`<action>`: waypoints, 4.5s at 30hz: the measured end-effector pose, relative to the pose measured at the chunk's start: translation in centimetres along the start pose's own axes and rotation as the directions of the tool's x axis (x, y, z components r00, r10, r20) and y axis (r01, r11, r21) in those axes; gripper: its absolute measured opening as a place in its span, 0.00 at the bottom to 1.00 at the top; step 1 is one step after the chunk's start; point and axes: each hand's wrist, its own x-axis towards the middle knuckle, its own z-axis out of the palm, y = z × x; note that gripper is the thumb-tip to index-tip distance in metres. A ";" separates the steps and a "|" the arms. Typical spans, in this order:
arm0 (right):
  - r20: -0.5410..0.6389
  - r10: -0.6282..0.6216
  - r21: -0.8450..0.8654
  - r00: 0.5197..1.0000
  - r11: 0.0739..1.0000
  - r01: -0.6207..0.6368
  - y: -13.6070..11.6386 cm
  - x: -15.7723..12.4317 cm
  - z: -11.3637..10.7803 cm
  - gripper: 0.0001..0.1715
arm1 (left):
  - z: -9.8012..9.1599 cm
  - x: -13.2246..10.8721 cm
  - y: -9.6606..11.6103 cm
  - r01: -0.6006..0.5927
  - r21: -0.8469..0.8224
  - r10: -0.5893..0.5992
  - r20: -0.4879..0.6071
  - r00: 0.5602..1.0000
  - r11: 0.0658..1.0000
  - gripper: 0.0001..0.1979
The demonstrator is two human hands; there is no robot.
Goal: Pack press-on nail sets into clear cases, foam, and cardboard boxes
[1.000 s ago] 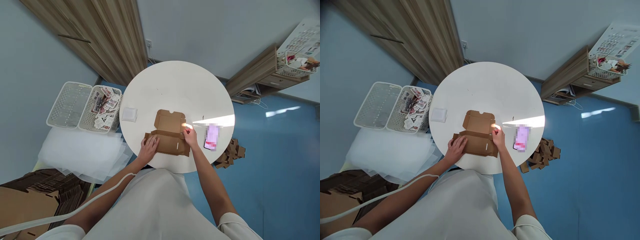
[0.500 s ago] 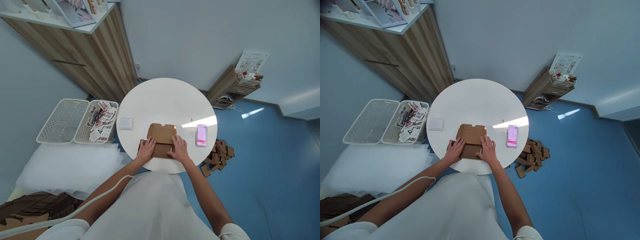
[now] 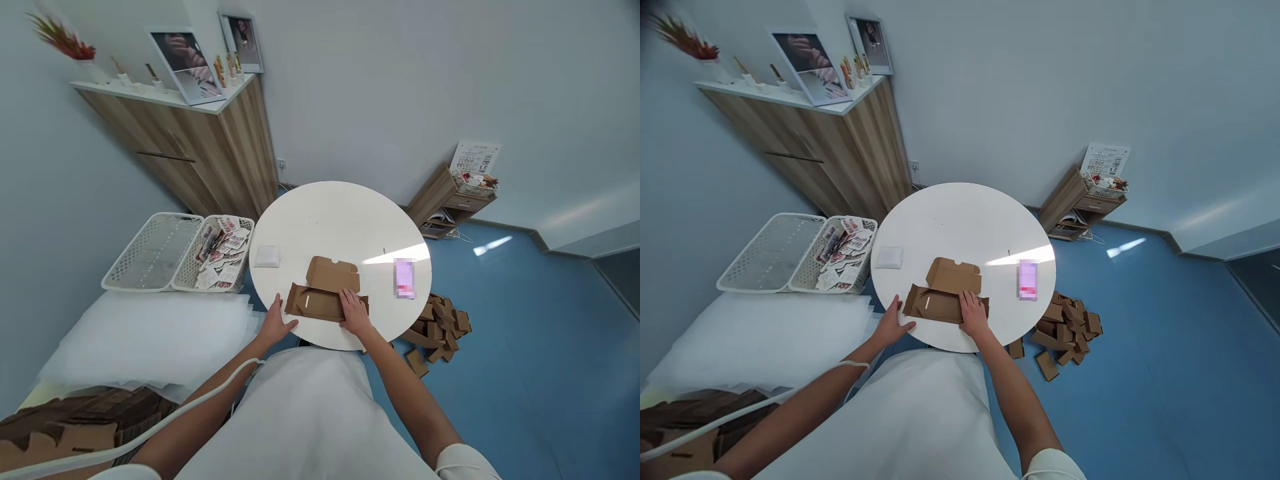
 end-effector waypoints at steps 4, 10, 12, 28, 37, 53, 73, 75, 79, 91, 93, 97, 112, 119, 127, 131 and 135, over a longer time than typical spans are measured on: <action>0.035 -0.004 -0.013 0.999 1.000 0.005 -0.9 0.0 -0.1 0.64 | 0.9 1.0 -0.6 0.113 -0.284 -0.118 -0.003 0.993 0.952 0.38; 0.073 -0.033 0.000 0.997 0.999 0.033 -1.3 0.2 -1.1 0.64 | 1.2 1.4 0.6 0.108 -0.269 -0.123 -0.040 0.992 0.957 0.18; 0.070 -0.054 0.027 0.996 0.998 0.052 -1.3 0.3 -1.3 0.61 | 1.2 0.9 1.4 0.088 -0.261 -0.106 -0.057 0.993 0.961 0.18; 0.113 -0.151 0.081 0.982 0.986 0.142 -0.9 -0.9 -0.3 0.68 | 1.0 0.4 2.7 0.060 0.131 -0.074 0.105 0.992 0.990 0.14; 0.126 -0.134 0.036 0.983 0.991 0.130 -1.2 -1.6 -0.6 0.70 | 1.4 0.6 3.7 0.061 0.387 -0.135 0.166 0.977 0.920 0.13; 0.136 -0.126 -0.004 0.983 0.992 0.127 2.7 -1.6 -2.0 0.68 | 1.9 3.3 5.9 -0.265 0.124 0.206 0.357 0.911 0.956 0.59; 0.090 0.264 0.939 0.960 0.300 -0.170 8.0 -2.6 -1.6 0.27 | 5.6 2.9 8.6 -0.099 0.075 0.078 0.250 0.965 0.992 0.61; 0.048 0.276 0.876 0.960 0.450 -0.173 7.7 -2.0 -1.4 0.24 | 5.7 2.5 8.9 -0.079 0.092 0.054 0.245 0.968 0.993 0.61; 0.018 0.348 0.689 0.937 0.675 -0.264 7.4 -1.3 -0.6 0.16 | 5.9 1.5 9.1 -0.048 0.098 0.025 0.225 0.974 0.994 0.61; 0.015 0.413 0.628 0.911 0.705 -0.330 7.5 -1.2 0.8 0.06 | 7.9 -2.5 7.9 0.156 -0.155 -0.130 0.167 0.977 0.975 0.39; 0.006 0.429 0.604 0.903 0.718 -0.345 7.4 -1.1 0.7 0.06 | 8.2 -2.9 8.0 0.160 -0.182 -0.131 0.164 0.978 0.970 0.36; 0.014 0.426 0.641 0.905 0.691 -0.335 7.3 -1.5 0.7 0.09 | 8.5 -3.2 8.3 0.202 -0.271 -0.168 0.144 0.975 0.941 0.36; 0.166 0.354 0.938 0.920 0.232 -0.259 6.3 -2.4 0.2 0.29 | 7.9 -0.7 9.0 0.300 -0.440 -0.275 0.122 0.954 0.847 0.34; 0.083 0.385 0.878 0.919 0.407 -0.250 6.0 -1.6 0.7 0.33 | 7.7 0.6 8.1 0.281 -0.402 -0.251 0.126 0.960 0.871 0.35; -0.221 0.664 0.857 0.715 0.482 -0.183 4.6 -2.6 -0.6 0.26 | 4.6 1.2 6.0 0.241 -0.377 -0.216 0.110 0.970 0.894 0.36; -0.394 0.633 0.834 0.667 0.551 -0.030 2.2 -1.4 -3.2 0.21 | 0.4 2.5 4.3 0.154 -0.180 -0.173 -0.094 0.980 0.972 0.33; -0.411 0.441 0.769 0.798 0.638 0.044 -2.4 2.2 -5.7 0.16 | -4.1 5.0 2.1 0.125 -0.088 -0.144 -0.261 0.955 0.988 0.31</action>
